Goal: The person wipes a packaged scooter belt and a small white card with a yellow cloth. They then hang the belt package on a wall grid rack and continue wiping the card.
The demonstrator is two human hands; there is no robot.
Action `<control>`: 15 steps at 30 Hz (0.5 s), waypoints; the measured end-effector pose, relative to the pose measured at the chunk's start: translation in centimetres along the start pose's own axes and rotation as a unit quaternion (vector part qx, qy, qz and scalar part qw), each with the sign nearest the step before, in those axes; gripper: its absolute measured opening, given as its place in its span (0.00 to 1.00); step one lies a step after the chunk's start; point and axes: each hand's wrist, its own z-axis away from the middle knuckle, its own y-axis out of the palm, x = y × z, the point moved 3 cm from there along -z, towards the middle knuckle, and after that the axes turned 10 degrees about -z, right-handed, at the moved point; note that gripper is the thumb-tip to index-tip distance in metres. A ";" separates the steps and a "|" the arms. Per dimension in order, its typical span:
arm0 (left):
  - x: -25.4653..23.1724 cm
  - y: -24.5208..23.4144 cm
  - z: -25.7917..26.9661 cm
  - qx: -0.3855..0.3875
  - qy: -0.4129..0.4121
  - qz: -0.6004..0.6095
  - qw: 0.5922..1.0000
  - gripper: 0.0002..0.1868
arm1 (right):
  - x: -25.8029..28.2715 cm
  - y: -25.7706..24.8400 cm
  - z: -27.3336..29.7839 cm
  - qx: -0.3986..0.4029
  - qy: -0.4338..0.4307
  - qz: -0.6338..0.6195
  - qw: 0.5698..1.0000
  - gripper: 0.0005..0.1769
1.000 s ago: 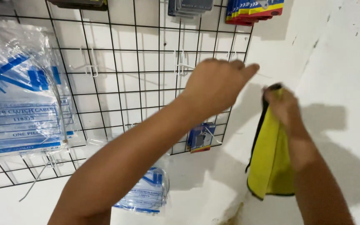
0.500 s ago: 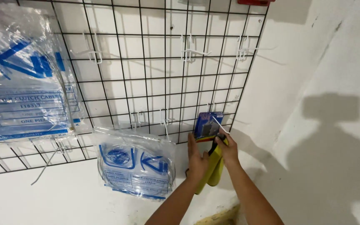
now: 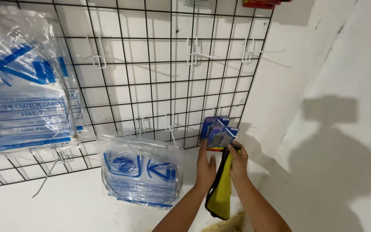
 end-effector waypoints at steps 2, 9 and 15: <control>-1.6 -0.7 1.1 -0.003 -0.003 0.077 0.997 0.31 | 1.0 -0.9 0.7 -0.011 0.000 -0.002 1.000 0.12; -5.4 -2.6 3.1 -0.003 0.072 0.193 0.979 0.20 | 8.4 -0.9 6.9 0.043 0.043 -0.024 0.998 0.13; -6.0 -2.5 4.4 0.094 0.023 0.226 0.969 0.24 | 13.8 1.7 12.5 -0.082 0.075 0.064 0.992 0.11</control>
